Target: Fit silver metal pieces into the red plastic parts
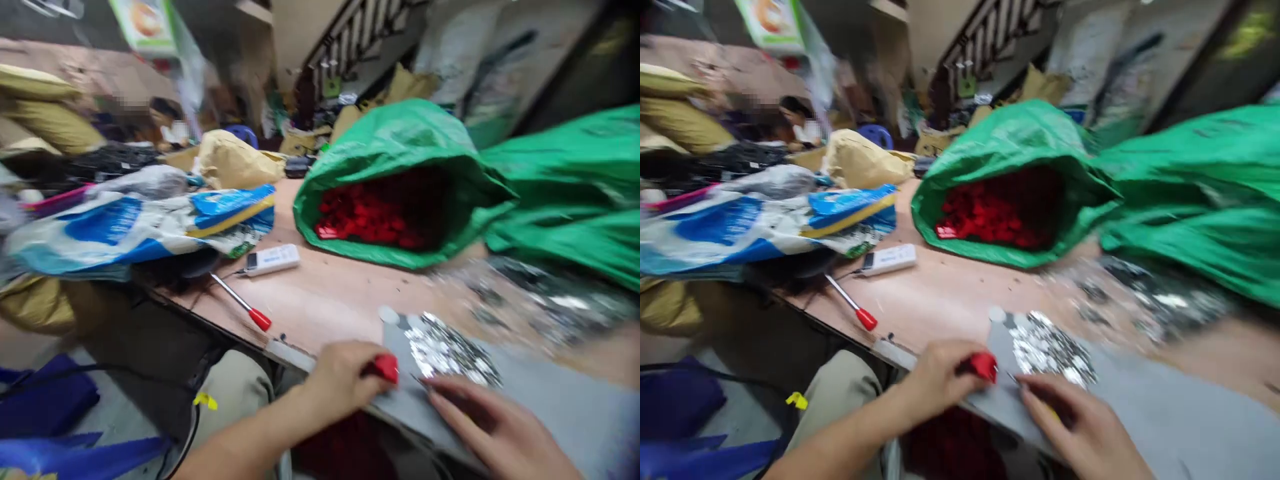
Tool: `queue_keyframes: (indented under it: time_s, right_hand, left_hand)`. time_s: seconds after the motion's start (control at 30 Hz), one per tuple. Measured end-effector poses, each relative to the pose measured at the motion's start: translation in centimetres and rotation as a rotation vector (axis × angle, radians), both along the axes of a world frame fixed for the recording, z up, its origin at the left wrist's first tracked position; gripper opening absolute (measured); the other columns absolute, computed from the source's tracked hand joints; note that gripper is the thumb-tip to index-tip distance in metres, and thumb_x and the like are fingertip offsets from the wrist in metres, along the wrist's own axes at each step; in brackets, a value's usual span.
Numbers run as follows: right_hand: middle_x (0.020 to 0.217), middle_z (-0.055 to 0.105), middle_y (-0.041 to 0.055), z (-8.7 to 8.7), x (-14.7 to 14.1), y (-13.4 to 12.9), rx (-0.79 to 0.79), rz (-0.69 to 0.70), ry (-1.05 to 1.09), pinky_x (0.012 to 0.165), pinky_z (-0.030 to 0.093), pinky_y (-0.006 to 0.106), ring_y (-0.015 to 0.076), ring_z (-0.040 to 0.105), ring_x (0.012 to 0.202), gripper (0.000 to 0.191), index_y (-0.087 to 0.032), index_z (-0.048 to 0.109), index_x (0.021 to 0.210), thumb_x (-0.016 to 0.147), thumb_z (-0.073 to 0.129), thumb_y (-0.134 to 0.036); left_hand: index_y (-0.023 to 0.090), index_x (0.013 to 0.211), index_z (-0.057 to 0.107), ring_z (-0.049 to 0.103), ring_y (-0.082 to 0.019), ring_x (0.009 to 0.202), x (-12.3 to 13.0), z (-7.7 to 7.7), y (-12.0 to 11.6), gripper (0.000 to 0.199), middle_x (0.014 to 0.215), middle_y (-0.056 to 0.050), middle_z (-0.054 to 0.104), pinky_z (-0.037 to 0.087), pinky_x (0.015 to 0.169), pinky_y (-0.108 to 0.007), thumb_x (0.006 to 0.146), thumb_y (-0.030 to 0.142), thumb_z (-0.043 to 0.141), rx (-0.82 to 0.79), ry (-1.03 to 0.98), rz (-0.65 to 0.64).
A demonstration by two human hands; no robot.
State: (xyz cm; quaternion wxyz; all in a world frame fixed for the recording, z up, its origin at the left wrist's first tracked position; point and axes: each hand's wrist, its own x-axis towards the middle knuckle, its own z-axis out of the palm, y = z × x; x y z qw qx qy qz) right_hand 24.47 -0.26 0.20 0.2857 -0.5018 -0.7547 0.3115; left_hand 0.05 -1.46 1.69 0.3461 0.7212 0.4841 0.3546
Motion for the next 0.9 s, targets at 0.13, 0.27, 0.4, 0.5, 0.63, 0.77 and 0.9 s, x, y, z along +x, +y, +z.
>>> queue_keyframes:
  time_s: [0.13,0.27,0.4,0.5,0.63,0.77,0.9]
  right_hand:
    - [0.095,0.077,0.0065,2.2,-1.3,-0.3,-0.074,0.060,0.030,0.072,0.058,0.030,0.0233,0.071,0.084,0.020,-0.023,0.077,0.098,0.091,0.062,-0.034]
    - [0.092,0.076,0.0053,3.2,-2.1,-0.4,-0.027,0.061,0.057,0.073,0.055,0.027,0.0197,0.070,0.082,0.016,-0.021,0.077,0.096,0.090,0.062,-0.025]
    - [0.087,0.076,0.0046,3.4,-2.4,-0.6,0.027,0.090,0.033,0.070,0.053,0.026,0.0185,0.069,0.078,0.016,-0.020,0.077,0.093,0.088,0.062,-0.019]
    - [0.089,0.076,0.0044,3.3,-2.5,-0.6,0.071,0.105,0.006,0.071,0.052,0.026,0.0185,0.069,0.080,0.018,-0.021,0.076,0.094,0.088,0.061,-0.015]
    - [0.088,0.075,0.0042,3.3,-2.5,-0.6,0.091,0.100,-0.020,0.069,0.051,0.026,0.0187,0.069,0.080,0.020,-0.022,0.076,0.095,0.088,0.060,-0.014]
    - [0.085,0.074,0.0040,3.3,-2.5,-0.5,0.089,0.113,-0.021,0.066,0.050,0.025,0.0179,0.068,0.077,0.020,-0.021,0.075,0.091,0.086,0.059,-0.011]
    - [0.077,0.070,0.0023,3.4,-2.8,-0.2,0.096,0.127,-0.025,0.061,0.045,0.023,0.0159,0.065,0.070,0.018,-0.020,0.073,0.083,0.084,0.059,-0.009]
  left_hand:
    - [0.020,0.107,0.071,0.067,-0.019,0.090,-0.2,0.3,0.1,0.023,0.100,-0.003,0.075,0.051,0.081,-0.025,0.084,0.024,0.071,-0.067,-0.022,0.004]
    - [0.020,0.106,0.071,0.067,-0.018,0.087,-0.2,0.0,0.1,0.021,0.098,-0.002,0.075,0.051,0.077,-0.024,0.085,0.024,0.070,-0.068,-0.021,-0.023]
    - [0.020,0.104,0.070,0.066,-0.016,0.084,-0.2,0.0,-0.1,0.018,0.095,-0.001,0.074,0.049,0.076,-0.023,0.086,0.025,0.071,-0.043,-0.011,-0.023]
    - [0.020,0.104,0.071,0.067,-0.016,0.086,-0.2,0.2,0.0,0.018,0.097,-0.001,0.075,0.049,0.077,-0.023,0.087,0.024,0.070,-0.028,0.000,-0.025]
    - [0.020,0.105,0.071,0.068,-0.018,0.089,-0.2,0.2,0.0,0.019,0.099,-0.003,0.075,0.052,0.080,-0.025,0.088,0.027,0.069,-0.024,0.006,-0.029]
    - [0.020,0.105,0.072,0.069,-0.018,0.087,-0.2,0.2,0.0,0.019,0.098,-0.003,0.076,0.053,0.079,-0.025,0.087,0.027,0.069,0.006,0.032,-0.030]
    - [0.019,0.107,0.071,0.070,-0.020,0.092,-0.2,0.0,0.0,0.020,0.103,-0.005,0.076,0.052,0.082,-0.027,0.088,0.024,0.069,0.059,0.074,-0.050]
